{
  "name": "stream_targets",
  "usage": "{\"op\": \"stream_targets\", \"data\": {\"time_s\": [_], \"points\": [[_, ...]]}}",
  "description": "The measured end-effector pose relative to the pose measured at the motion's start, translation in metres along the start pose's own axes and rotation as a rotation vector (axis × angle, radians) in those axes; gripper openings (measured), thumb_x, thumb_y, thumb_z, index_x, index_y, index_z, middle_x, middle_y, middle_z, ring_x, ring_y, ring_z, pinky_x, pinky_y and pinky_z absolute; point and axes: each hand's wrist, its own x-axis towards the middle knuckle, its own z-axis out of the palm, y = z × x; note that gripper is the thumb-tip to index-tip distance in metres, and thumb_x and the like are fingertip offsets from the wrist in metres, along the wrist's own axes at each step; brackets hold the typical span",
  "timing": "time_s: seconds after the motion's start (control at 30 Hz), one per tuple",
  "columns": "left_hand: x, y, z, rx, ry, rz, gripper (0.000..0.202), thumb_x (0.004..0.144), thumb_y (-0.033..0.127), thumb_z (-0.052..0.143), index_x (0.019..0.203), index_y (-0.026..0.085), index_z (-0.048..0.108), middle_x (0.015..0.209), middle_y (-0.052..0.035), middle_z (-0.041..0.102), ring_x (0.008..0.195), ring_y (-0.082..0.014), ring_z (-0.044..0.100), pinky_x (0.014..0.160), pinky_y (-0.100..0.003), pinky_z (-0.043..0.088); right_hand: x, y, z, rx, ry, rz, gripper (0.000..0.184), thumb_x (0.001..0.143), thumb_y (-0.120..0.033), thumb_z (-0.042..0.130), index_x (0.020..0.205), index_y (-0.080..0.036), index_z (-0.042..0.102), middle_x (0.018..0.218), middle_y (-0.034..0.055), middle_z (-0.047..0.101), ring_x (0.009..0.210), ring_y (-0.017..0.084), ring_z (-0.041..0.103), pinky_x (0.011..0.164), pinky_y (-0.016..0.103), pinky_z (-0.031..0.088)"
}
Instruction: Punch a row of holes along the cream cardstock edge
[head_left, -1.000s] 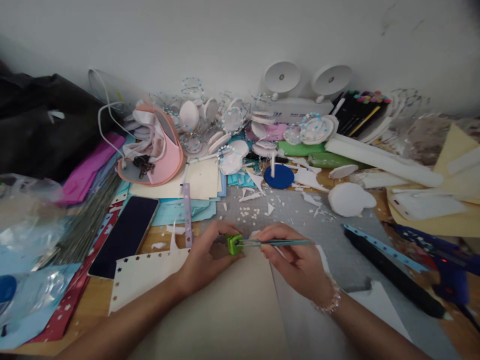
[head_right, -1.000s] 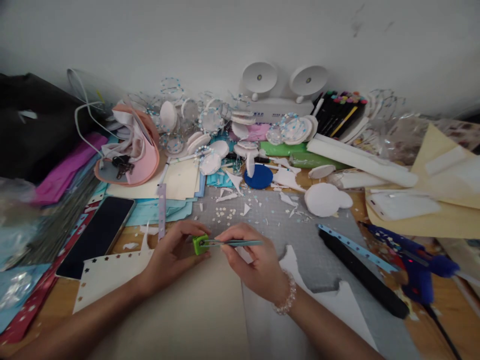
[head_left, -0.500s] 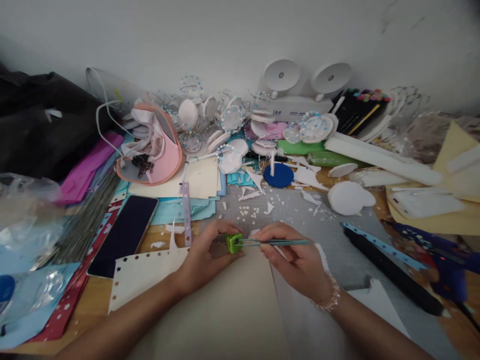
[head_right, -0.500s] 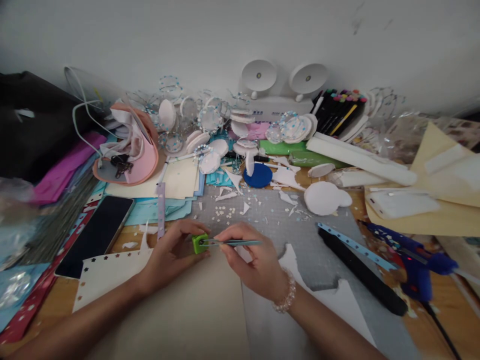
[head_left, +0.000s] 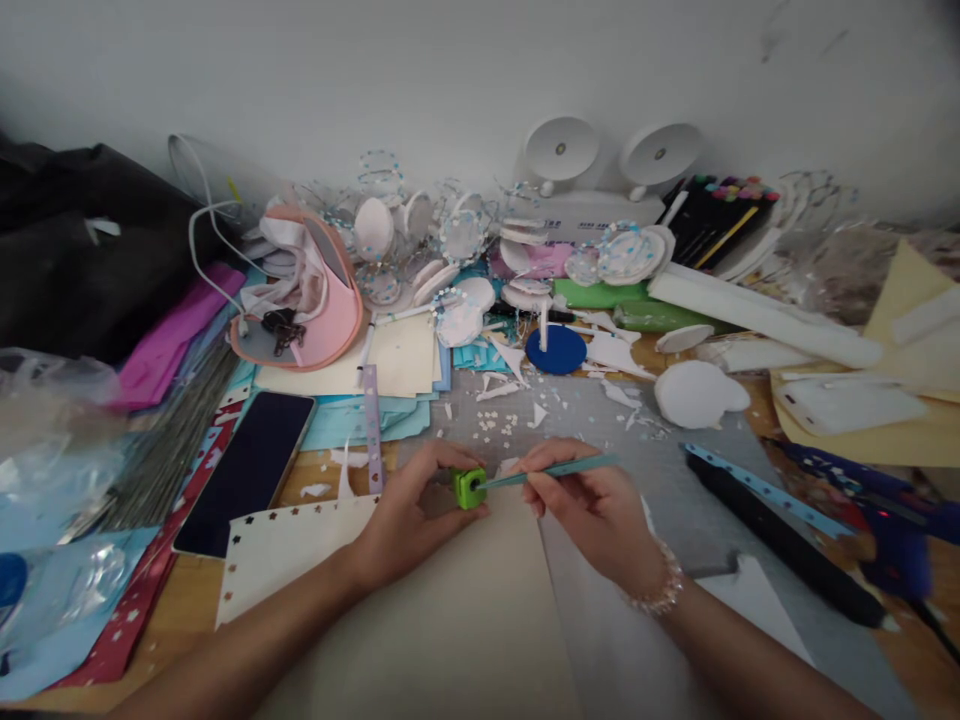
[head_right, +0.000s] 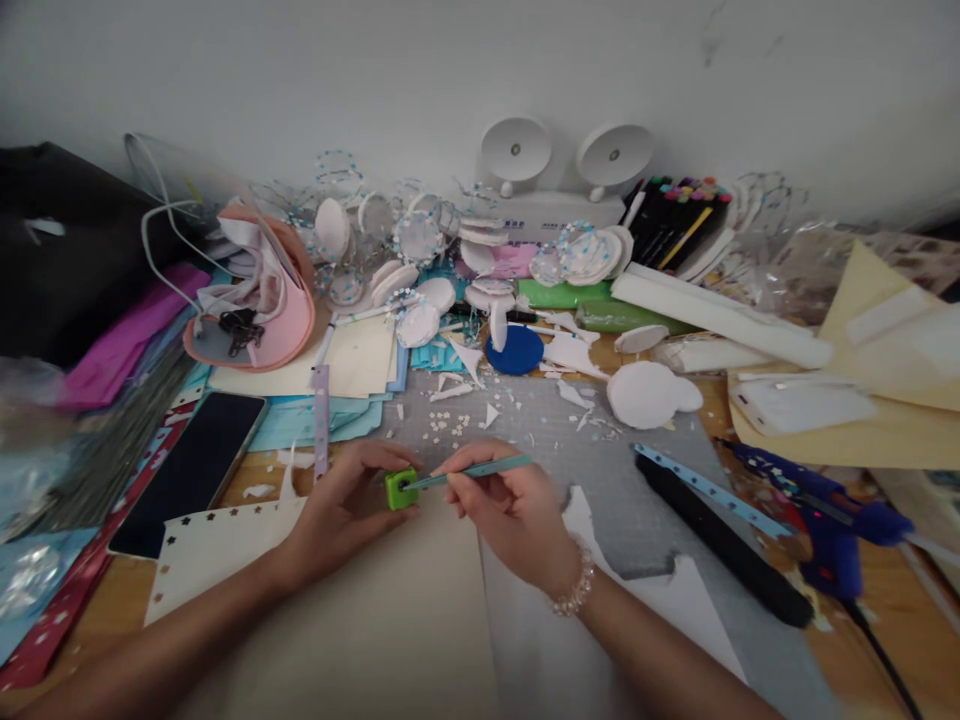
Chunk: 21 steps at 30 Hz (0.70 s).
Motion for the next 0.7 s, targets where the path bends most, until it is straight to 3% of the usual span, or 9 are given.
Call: {"op": "stream_targets", "data": {"time_s": [0.23,0.33,0.47,0.7], "points": [[-0.001,-0.0026,0.0008,-0.021,0.01,-0.054,0.032,0.077,0.017,0.067,0.103,0.021,0.05,0.104,-0.0063,0.057,0.102,-0.0187,0.055,0.089,-0.033,0.045,0.0031,-0.0006,-0.0063,0.039,0.048,-0.009,0.004,0.085,-0.022,0.055,0.086,-0.022,0.059,0.079,0.002,0.062,0.058,0.009,0.058,0.05,0.022,0.051],[-0.001,-0.0018,0.0005,-0.063,-0.006,-0.055,0.032,0.078,0.016,0.065,0.105,0.021,0.05,0.108,-0.0074,0.057,0.106,-0.0195,0.054,0.092,-0.034,0.044,0.0017,0.0005,-0.007,-0.031,-0.017,-0.061,0.009,0.084,-0.018,0.056,0.09,-0.023,0.06,0.087,0.0031,0.062,0.067,0.011,0.062,0.055,0.023,0.053],[-0.0012,0.0,-0.0001,-0.131,-0.04,-0.055,0.03,0.082,0.014,0.06,0.108,0.021,0.048,0.117,-0.0096,0.054,0.113,-0.0206,0.052,0.097,-0.036,0.042,0.0001,-0.0021,-0.0076,-0.217,-0.124,-0.187,0.018,0.082,-0.012,0.056,0.094,-0.025,0.06,0.09,0.0039,0.064,0.089,0.017,0.062,0.074,0.032,0.054],[-0.0029,-0.0018,0.0027,-0.128,-0.011,-0.06,0.028,0.082,0.013,0.06,0.106,0.021,0.049,0.119,-0.0097,0.055,0.114,-0.0206,0.053,0.097,-0.036,0.042,-0.0027,-0.0049,-0.0057,-0.289,-0.15,-0.3,0.026,0.081,-0.008,0.055,0.1,-0.024,0.059,0.094,0.0046,0.066,0.091,0.018,0.062,0.08,0.034,0.052]]}}
